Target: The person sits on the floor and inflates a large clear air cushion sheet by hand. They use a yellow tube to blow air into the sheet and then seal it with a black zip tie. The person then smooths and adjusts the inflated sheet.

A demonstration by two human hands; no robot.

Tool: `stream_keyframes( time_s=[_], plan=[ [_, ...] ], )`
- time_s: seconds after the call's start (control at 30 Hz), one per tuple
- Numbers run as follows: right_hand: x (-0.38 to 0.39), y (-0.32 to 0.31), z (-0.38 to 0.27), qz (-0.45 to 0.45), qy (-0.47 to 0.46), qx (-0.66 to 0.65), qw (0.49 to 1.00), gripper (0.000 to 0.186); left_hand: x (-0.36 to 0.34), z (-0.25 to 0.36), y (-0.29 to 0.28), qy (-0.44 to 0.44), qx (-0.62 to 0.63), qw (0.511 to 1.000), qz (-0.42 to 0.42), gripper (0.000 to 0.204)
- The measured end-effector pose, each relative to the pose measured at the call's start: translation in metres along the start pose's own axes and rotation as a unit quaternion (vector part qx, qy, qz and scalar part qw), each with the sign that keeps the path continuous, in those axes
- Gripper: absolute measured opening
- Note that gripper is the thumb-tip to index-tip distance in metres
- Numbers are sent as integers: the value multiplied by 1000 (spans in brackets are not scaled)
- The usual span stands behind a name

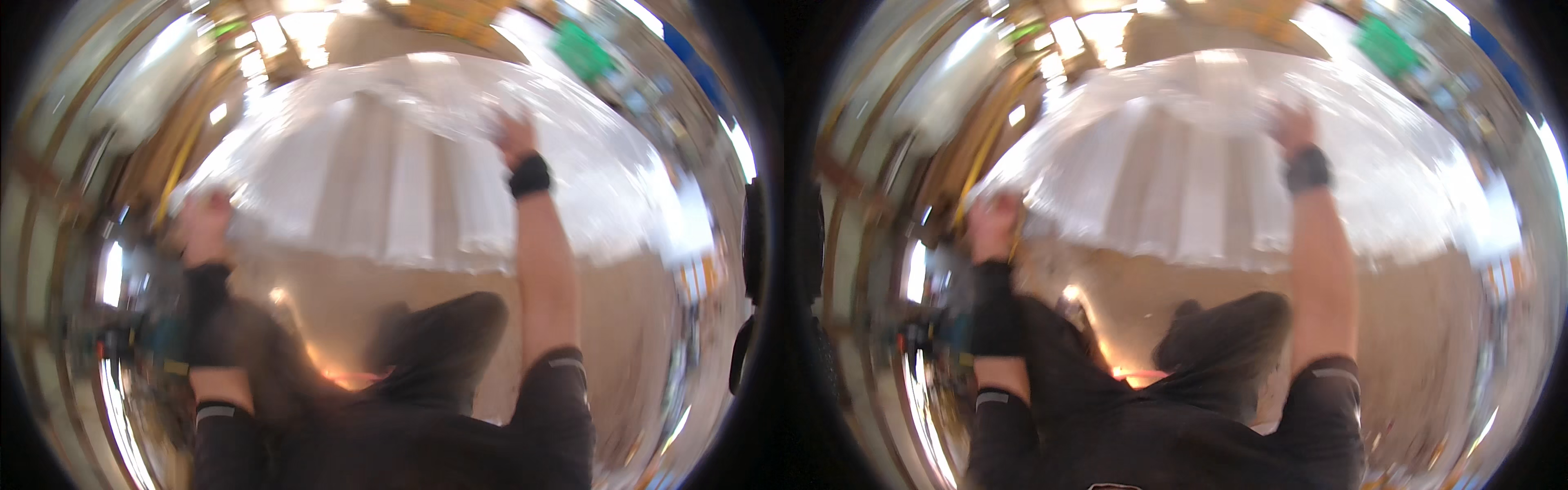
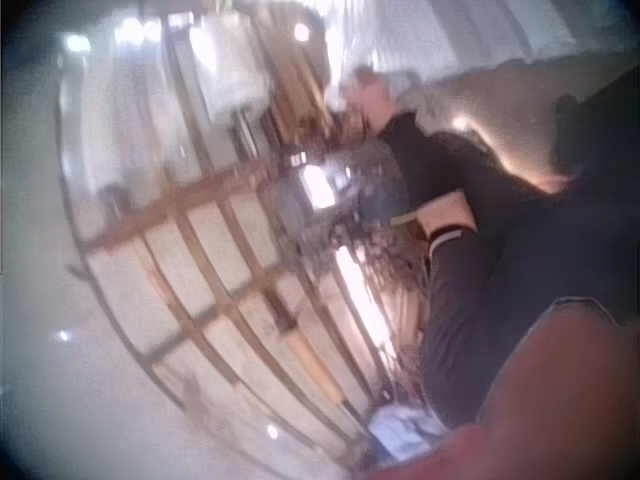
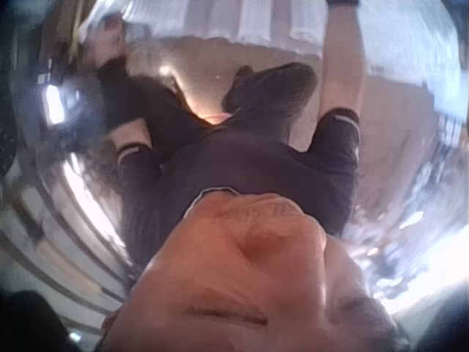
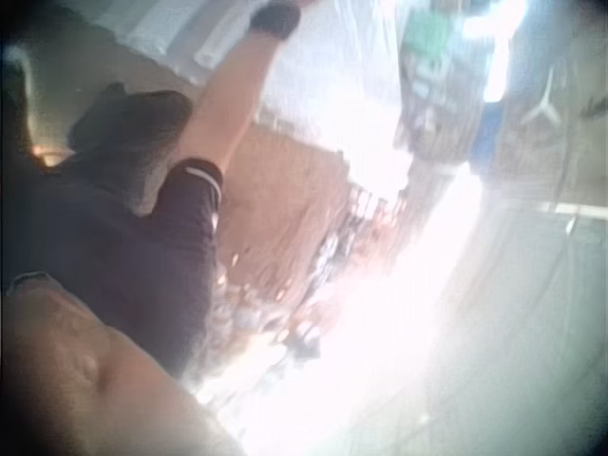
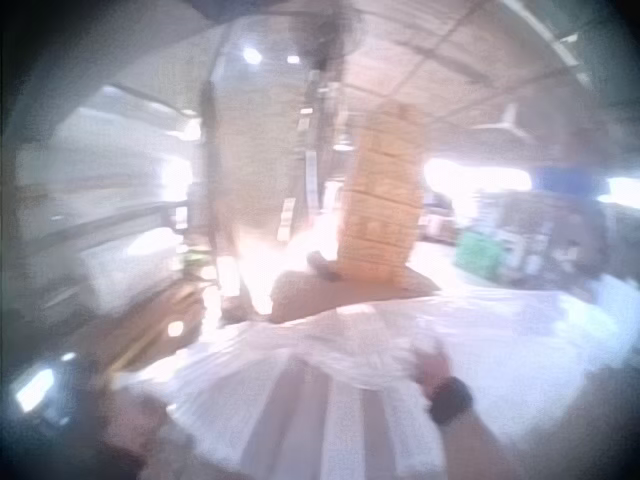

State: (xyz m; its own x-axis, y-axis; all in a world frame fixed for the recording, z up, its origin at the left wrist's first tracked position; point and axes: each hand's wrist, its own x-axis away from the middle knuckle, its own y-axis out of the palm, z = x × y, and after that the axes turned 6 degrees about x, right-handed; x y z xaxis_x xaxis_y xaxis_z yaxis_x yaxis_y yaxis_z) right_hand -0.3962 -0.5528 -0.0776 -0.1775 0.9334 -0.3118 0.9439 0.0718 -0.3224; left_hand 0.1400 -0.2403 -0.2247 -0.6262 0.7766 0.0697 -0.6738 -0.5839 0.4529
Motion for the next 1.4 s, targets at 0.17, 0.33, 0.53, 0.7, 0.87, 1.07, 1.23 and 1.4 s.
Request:
stream_keyframes(
  time_s=[0.17, 0.33, 0.53, 0.7, 0.87, 1.07, 1.23, 1.4],
  plan=[
    [38, -25, 84, -78, -199, 448, 868, 48, 42, -9, 32, 158, -268, 949, -48, 34],
    [66, -18, 105, 4, 120, -132, 984, 50, 39, -11, 58, -147, 204, 966, 54, 42],
    [113, 2, 68, 110, 242, -288, 920, 51, 51, -23, 76, -97, 147, 984, 7, 44],
    [131, 1, 53, 166, 249, -219, 929, 59, 48, -43, 98, -56, 89, 994, -35, 41],
    [145, 6, 104, 195, 276, -127, 932, 71, 44, -65, 121, -44, 20, 997, -52, 44],
    [143, 13, 162, 211, 117, 182, 953, 61, 42, -65, 141, -139, -82, 986, -49, 45],
    [139, 22, 145, 222, 84, 90, 967, 50, 53, -64, 160, -148, -141, 975, -92, 48],
    [137, 31, 101, 256, 115, -13, 960, 46, 61, -63, 160, -114, -198, 967, -110, 39]
  ],
)
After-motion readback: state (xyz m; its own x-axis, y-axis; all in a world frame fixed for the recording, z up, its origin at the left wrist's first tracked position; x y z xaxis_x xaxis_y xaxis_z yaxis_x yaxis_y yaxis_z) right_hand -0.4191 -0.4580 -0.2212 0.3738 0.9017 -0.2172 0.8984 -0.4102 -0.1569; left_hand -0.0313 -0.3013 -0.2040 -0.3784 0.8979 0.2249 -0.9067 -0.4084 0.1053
